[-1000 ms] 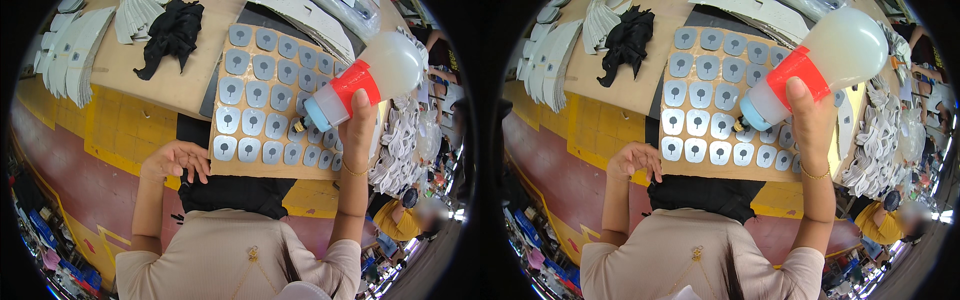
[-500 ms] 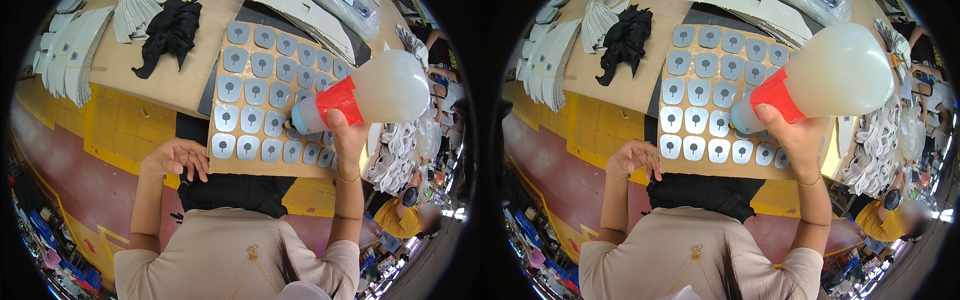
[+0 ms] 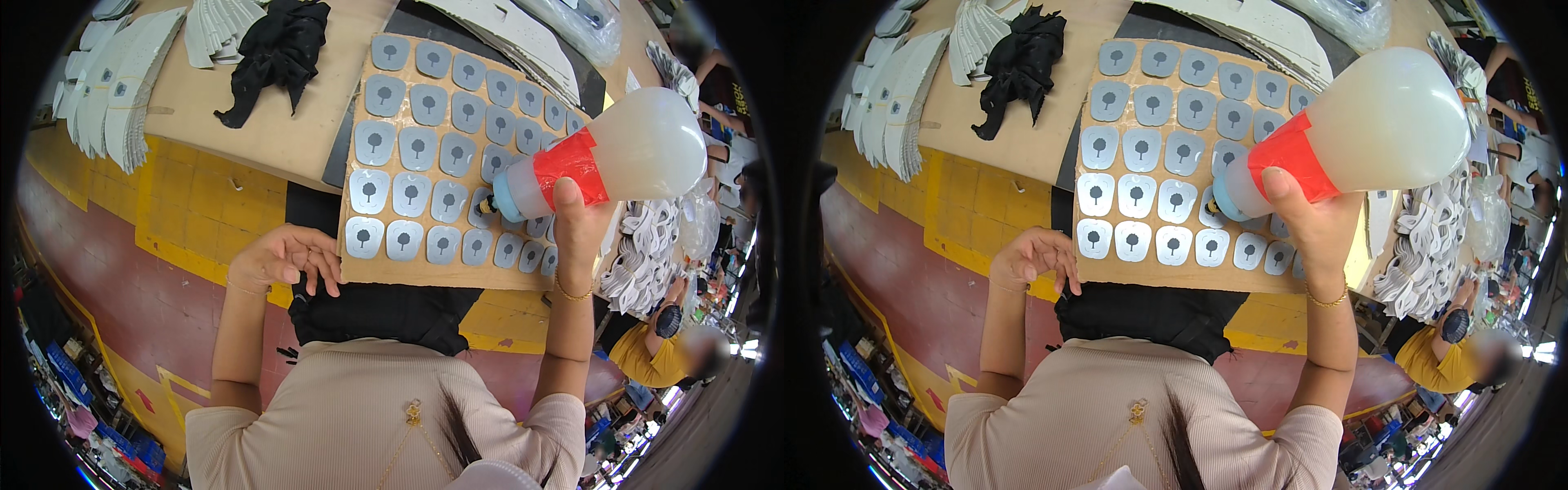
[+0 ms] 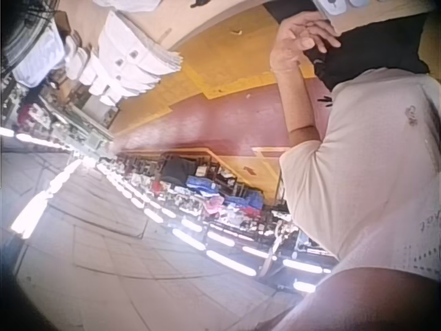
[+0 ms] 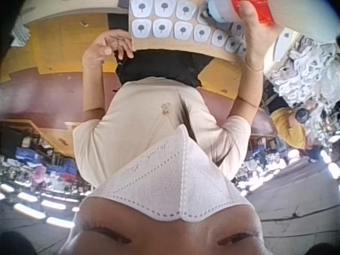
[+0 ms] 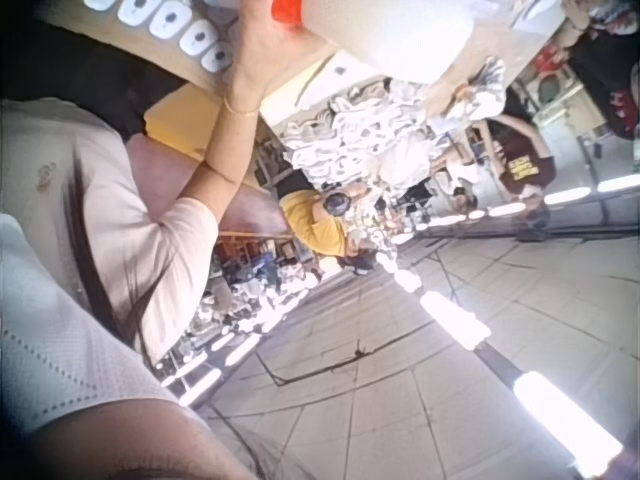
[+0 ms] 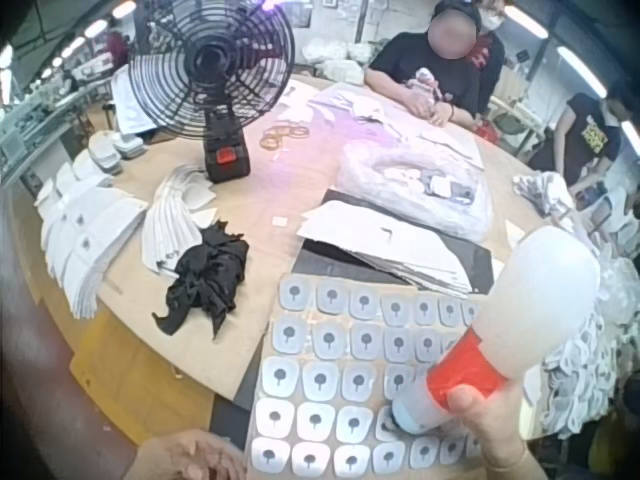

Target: The person applies glue from a squeeze bottle onto small white square pieces arranged on a cardboard sheet. The person moves systematically across the grid, dispensing a small amount of glue onto each piece.

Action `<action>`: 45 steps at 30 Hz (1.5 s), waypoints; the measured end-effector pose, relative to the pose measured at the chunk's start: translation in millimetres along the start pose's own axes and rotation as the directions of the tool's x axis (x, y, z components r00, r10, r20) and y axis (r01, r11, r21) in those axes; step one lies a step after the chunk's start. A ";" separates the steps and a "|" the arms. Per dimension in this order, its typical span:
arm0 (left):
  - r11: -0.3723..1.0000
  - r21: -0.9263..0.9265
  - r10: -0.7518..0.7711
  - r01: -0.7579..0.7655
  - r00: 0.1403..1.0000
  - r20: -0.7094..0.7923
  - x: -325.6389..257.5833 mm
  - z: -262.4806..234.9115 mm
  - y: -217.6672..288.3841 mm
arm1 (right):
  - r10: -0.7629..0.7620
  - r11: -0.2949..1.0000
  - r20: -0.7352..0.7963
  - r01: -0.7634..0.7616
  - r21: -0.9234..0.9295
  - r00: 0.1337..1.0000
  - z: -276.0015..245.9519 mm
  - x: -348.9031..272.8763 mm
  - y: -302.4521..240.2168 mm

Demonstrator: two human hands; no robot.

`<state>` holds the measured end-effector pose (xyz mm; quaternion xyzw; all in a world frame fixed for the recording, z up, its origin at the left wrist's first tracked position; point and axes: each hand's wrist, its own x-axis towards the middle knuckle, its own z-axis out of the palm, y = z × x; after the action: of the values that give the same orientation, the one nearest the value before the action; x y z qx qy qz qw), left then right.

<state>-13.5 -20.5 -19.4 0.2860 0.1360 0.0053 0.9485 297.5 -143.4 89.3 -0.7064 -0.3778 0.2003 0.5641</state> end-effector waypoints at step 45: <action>0.997 -0.043 -0.052 0.058 0.991 0.124 5.3 4.5 2.7 | 0.058 0.986 0.143 -0.080 0.148 0.988 34.6 4.0 -12.6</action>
<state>-7.1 -20.2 -15.7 0.2598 0.0851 -0.0354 0.9612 271.6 -117.0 92.0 -0.6579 -0.3747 0.2969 0.5819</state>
